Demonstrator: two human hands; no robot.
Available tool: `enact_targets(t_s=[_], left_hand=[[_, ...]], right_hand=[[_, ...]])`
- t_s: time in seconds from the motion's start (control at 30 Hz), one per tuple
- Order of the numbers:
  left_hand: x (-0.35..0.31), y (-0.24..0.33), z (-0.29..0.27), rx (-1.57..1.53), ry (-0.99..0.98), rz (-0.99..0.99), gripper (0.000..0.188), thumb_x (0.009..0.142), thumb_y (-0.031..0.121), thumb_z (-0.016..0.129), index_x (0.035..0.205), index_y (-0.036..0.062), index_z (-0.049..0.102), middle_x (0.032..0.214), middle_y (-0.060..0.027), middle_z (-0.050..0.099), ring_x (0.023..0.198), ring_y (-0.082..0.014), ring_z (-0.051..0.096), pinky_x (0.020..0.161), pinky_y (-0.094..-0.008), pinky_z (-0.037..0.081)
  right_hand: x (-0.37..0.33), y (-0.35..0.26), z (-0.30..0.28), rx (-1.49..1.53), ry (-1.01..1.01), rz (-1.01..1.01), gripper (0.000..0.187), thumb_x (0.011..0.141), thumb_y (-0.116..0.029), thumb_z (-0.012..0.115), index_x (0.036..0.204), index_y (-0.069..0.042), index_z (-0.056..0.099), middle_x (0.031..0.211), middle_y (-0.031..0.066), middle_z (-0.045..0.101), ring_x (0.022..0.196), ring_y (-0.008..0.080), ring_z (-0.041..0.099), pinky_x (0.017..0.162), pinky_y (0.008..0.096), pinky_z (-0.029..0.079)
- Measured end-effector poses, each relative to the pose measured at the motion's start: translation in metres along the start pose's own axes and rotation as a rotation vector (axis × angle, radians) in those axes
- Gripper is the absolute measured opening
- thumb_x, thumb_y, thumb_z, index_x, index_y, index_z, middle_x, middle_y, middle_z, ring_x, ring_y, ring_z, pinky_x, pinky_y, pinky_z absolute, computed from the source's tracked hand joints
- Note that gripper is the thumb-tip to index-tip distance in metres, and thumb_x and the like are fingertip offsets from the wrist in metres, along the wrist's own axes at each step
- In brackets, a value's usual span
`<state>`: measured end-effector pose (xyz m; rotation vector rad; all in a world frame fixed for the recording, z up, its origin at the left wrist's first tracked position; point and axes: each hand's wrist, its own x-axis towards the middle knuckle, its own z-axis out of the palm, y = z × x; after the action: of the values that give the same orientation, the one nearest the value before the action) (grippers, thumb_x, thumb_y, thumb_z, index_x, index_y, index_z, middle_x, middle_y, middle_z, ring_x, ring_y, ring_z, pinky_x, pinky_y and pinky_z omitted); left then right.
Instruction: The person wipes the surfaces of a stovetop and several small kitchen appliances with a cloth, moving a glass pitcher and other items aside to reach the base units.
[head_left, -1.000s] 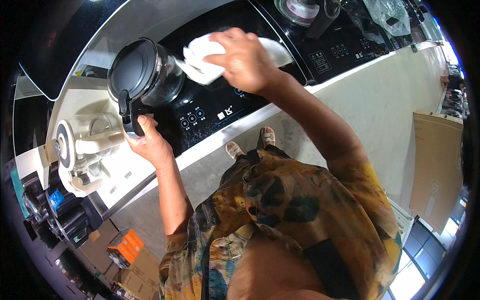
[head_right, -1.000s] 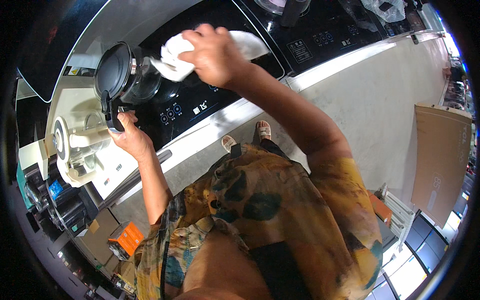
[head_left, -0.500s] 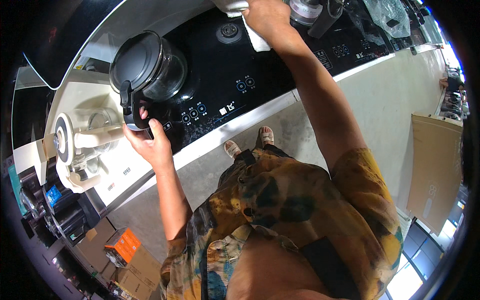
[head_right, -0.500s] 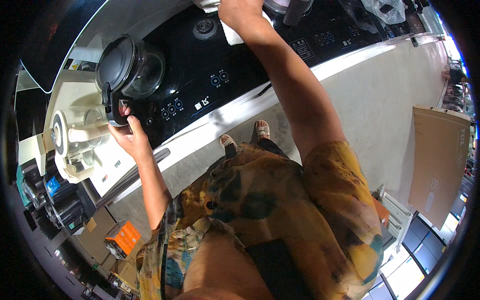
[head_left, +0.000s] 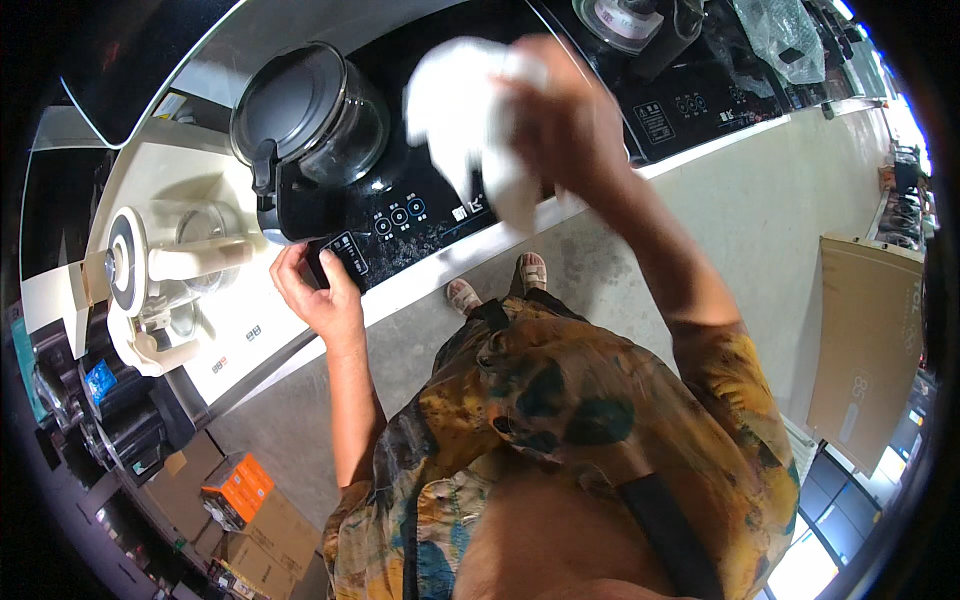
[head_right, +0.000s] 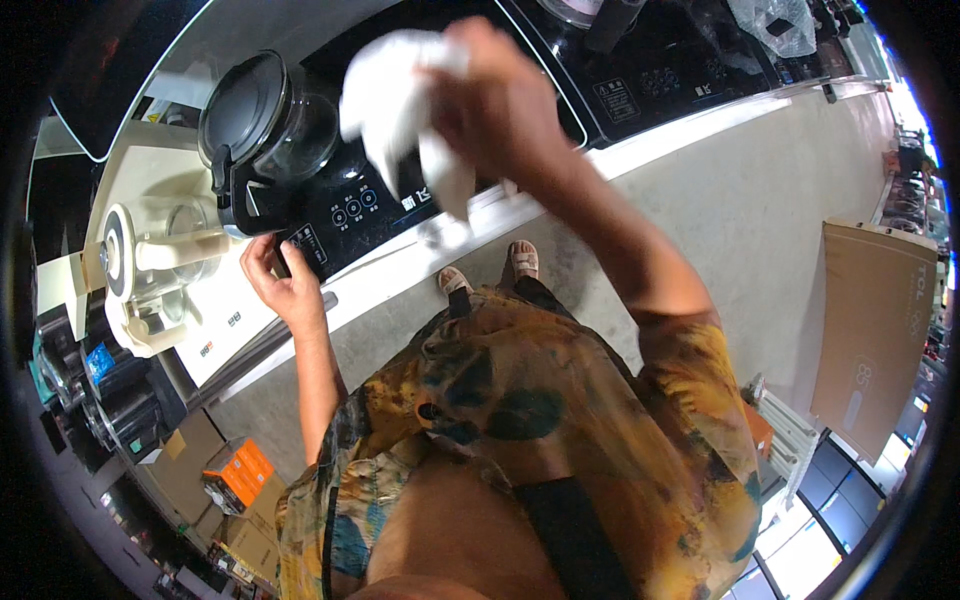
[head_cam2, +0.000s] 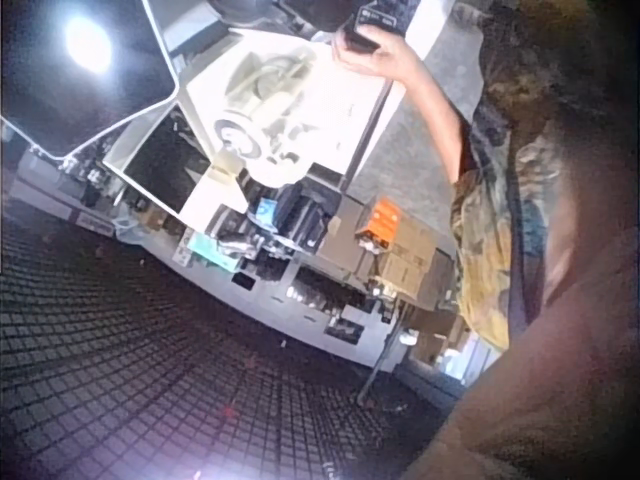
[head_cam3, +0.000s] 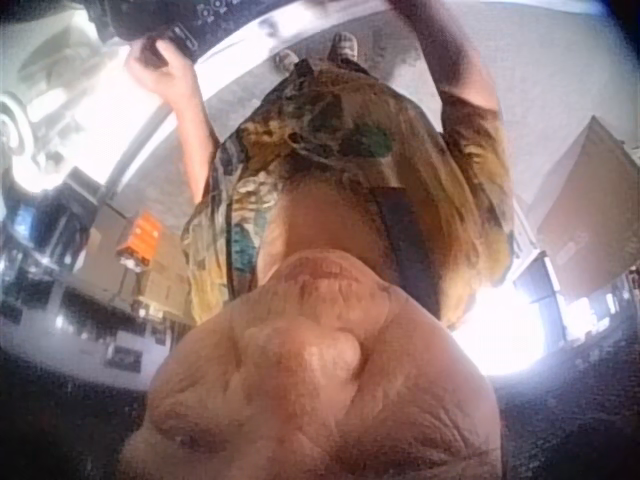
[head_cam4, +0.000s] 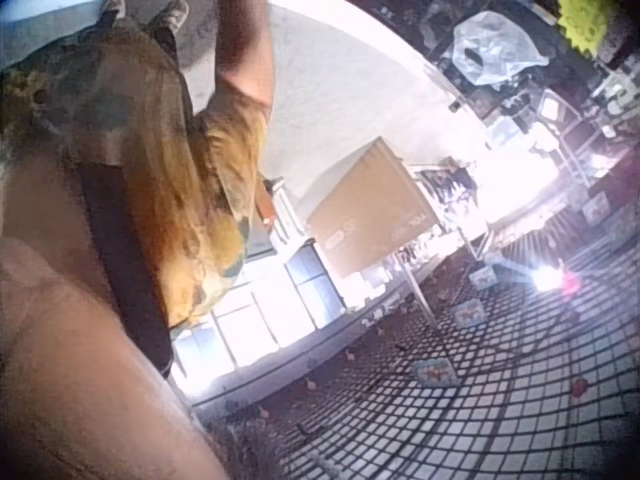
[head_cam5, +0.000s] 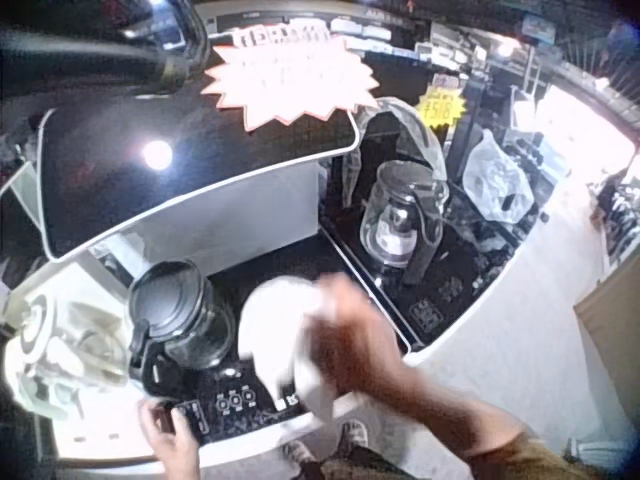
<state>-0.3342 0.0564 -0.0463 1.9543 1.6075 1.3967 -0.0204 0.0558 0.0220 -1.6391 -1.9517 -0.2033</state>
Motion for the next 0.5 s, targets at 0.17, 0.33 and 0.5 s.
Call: enact_targets(t_s=[0.17, 0.33, 0.5], left_hand=[[0.002, 0.002, 0.005, 0.054, -0.001, 0.056, 0.025, 0.082, 0.004, 0.062, 0.106, -0.002, 0.056, 0.107, -0.0152, 0.055, 0.101, -0.0279, 0.054, 0.088, -0.0373, 0.045], [0.001, 0.002, 0.003, 0.095, 0.001, 0.041, 0.025, 0.082, 0.005, 0.063, 0.105, -0.0019, 0.056, 0.107, -0.0158, 0.055, 0.101, -0.0289, 0.054, 0.087, -0.0376, 0.045], [0.002, 0.003, 0.005, 0.098, 0.003, 0.068, 0.024, 0.082, 0.006, 0.063, 0.104, -0.0022, 0.056, 0.106, -0.0165, 0.055, 0.1, -0.0301, 0.054, 0.087, -0.0386, 0.044]], right_hand=[[0.096, 0.048, 0.051, -0.09, -0.054, -0.002, 0.022, 0.078, -0.019, 0.059, 0.095, -0.009, 0.07, 0.089, 0.0169, 0.063, 0.088, 0.0353, 0.06, 0.076, 0.0445, 0.051], [0.057, -0.001, 0.037, -0.391, -0.079, -0.282, 0.023, 0.077, -0.012, 0.071, 0.1, -0.008, 0.073, 0.108, 0.0167, 0.062, 0.094, 0.0264, 0.062, 0.07, 0.033, 0.056], [-0.017, -0.018, -0.023, -0.201, -0.376, -0.258, 0.024, 0.08, -0.018, 0.074, 0.102, -0.01, 0.07, 0.106, 0.0086, 0.057, 0.095, 0.0202, 0.059, 0.069, 0.0259, 0.053]])
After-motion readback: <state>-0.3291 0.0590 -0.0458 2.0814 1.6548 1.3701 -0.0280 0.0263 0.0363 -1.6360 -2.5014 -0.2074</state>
